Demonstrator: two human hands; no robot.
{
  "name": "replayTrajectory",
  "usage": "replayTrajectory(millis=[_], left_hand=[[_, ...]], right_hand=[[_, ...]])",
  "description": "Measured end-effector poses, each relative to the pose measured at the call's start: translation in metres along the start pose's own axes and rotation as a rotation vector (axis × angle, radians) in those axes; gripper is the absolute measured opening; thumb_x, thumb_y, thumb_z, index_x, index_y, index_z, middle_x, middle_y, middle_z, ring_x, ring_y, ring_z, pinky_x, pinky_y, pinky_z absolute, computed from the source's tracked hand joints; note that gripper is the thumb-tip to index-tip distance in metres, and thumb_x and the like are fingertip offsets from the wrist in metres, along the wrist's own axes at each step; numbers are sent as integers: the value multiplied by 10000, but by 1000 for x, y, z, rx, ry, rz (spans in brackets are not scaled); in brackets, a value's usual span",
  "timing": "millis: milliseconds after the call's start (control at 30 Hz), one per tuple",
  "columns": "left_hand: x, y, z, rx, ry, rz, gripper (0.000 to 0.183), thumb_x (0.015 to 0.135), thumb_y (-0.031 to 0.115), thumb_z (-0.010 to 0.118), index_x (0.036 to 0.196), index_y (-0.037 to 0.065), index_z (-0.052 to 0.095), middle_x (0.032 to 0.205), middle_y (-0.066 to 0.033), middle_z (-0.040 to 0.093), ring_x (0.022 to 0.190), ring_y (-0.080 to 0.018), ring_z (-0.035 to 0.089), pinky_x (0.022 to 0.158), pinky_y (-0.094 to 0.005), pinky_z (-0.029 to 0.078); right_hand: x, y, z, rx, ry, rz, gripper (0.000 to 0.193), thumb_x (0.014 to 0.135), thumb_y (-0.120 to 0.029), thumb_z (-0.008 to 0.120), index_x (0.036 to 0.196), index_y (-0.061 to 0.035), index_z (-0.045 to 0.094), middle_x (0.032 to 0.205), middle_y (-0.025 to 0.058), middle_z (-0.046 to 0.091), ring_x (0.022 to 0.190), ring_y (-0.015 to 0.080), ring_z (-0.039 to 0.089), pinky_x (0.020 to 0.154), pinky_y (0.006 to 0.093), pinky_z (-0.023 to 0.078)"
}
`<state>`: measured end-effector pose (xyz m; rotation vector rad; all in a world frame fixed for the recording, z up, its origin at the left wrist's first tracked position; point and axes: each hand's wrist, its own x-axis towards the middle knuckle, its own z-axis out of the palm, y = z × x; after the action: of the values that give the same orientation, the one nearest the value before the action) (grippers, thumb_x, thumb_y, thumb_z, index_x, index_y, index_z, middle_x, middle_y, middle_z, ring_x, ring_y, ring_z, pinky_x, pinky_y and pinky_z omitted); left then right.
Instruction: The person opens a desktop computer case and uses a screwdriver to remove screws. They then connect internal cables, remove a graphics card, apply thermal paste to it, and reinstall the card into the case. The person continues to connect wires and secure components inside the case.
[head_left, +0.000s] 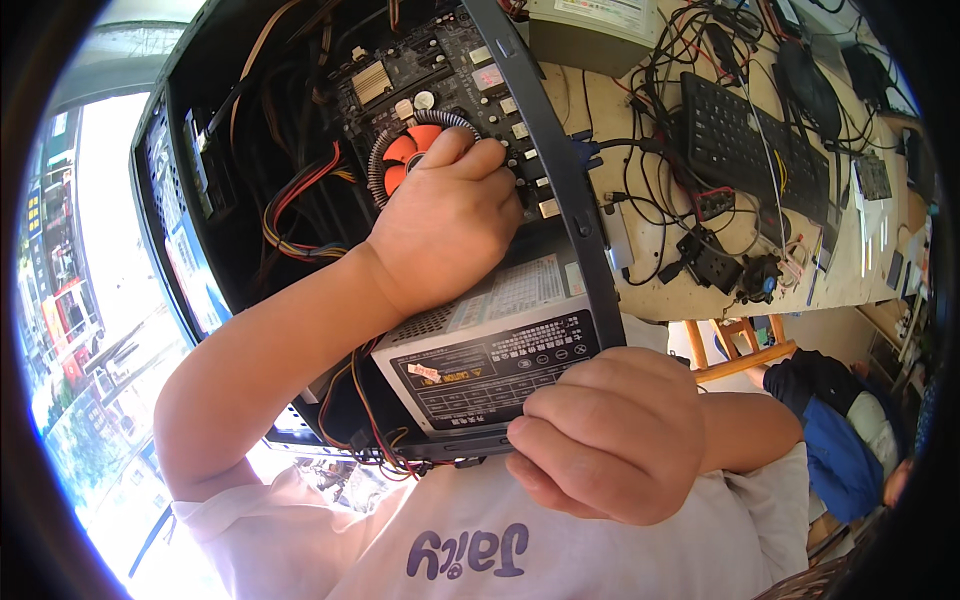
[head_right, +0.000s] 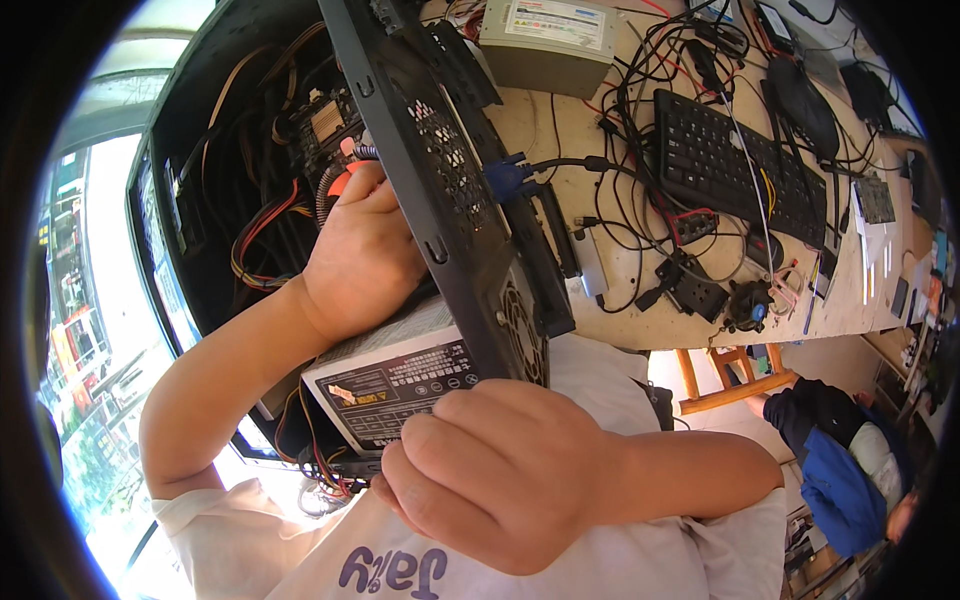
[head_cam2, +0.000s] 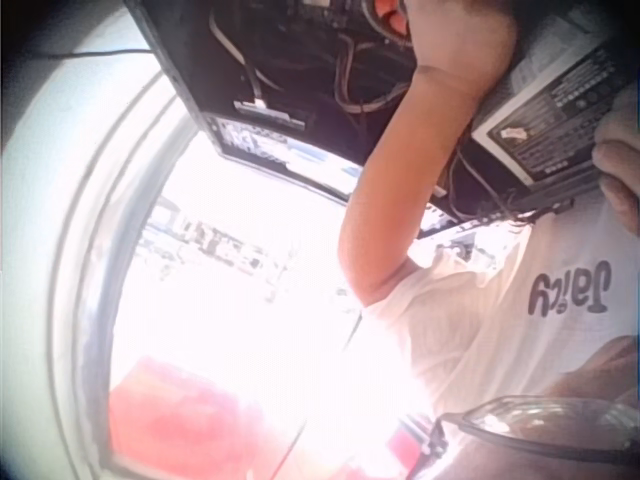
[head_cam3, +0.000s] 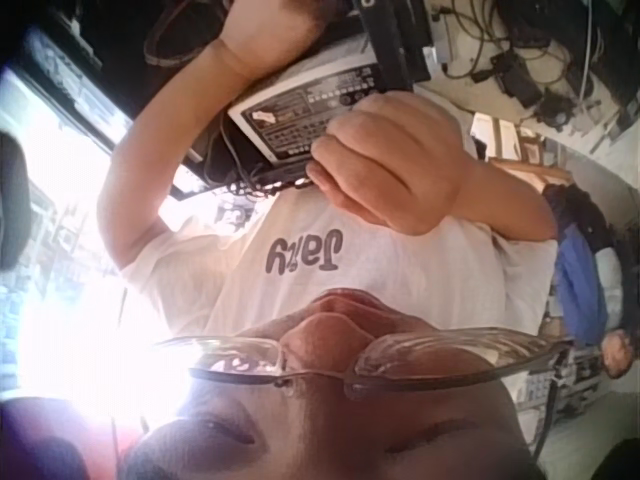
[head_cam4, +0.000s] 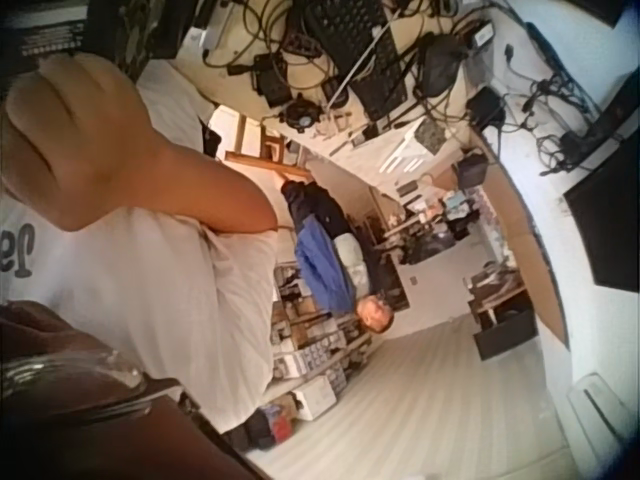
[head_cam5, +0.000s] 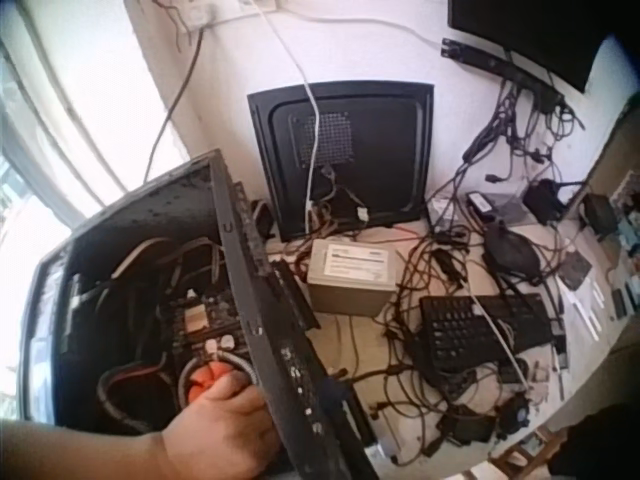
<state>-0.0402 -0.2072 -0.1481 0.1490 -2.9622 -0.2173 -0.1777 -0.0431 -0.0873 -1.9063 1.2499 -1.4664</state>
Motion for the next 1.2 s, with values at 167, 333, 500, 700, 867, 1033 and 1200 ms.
replayTrajectory(millis=[167, 333, 500, 700, 867, 1033, 1200], left_hand=[[3, 1, -1, -9, -8, -11, 100, 689, 116, 626, 701, 32, 677, 791, -47, 603, 930, -242, 552, 976, -410, 427], [5, -1, -1, -24, -63, -29, 132, 717, 103, 630, 769, 11, 710, 902, -86, 651, 1056, -268, 579, 1118, -501, 361], [3, 0, -1, 11, -57, -9, 204, 733, 83, 618, 893, 9, 721, 942, -93, 676, 1046, -253, 623, 1149, -524, 343], [6, 0, -4, -102, -103, 16, 205, 729, 76, 617, 888, 3, 723, 944, -82, 682, 1033, -250, 628, 1142, -488, 353], [20, 2, -7, -159, -141, 48, 187, 738, 71, 614, 881, 27, 726, 935, -72, 683, 1021, -243, 634, 1085, -435, 402], [21, 7, 1, -177, -61, 5, 145, 747, 72, 614, 854, 37, 704, 940, -83, 679, 1010, -256, 634, 1018, -398, 444], [29, 5, 4, -152, -50, 18, 157, 773, 64, 609, 904, 18, 681, 959, -129, 669, 996, -276, 633, 983, -386, 457]], right_hand=[[0, 0, 0, 0, 5, 6, 244, 708, -87, 771, 907, 11, 669, 784, 116, 649, 577, 222, 603, 465, 300, 471], [-2, 2, 2, 33, 40, -11, 240, 715, -83, 783, 900, 9, 661, 774, 108, 637, 564, 214, 595, 463, 292, 463], [-2, 2, 3, 41, 59, -16, 248, 710, -70, 786, 903, 14, 655, 781, 103, 628, 557, 209, 587, 457, 289, 453], [-3, 4, 5, 41, 81, -33, 253, 705, -68, 790, 899, 13, 649, 790, 102, 622, 562, 209, 588, 454, 289, 447], [-2, 4, 4, 40, 72, -33, 257, 699, -68, 793, 895, 13, 647, 789, 99, 621, 562, 207, 586, 454, 289, 444], [-2, 2, 4, 44, 76, -21, 256, 695, -73, 793, 888, 11, 647, 784, 100, 622, 559, 208, 587, 451, 289, 444], [0, 3, 5, 54, 85, -15, 254, 696, -75, 792, 888, 11, 649, 775, 103, 624, 554, 209, 587, 448, 288, 446]])
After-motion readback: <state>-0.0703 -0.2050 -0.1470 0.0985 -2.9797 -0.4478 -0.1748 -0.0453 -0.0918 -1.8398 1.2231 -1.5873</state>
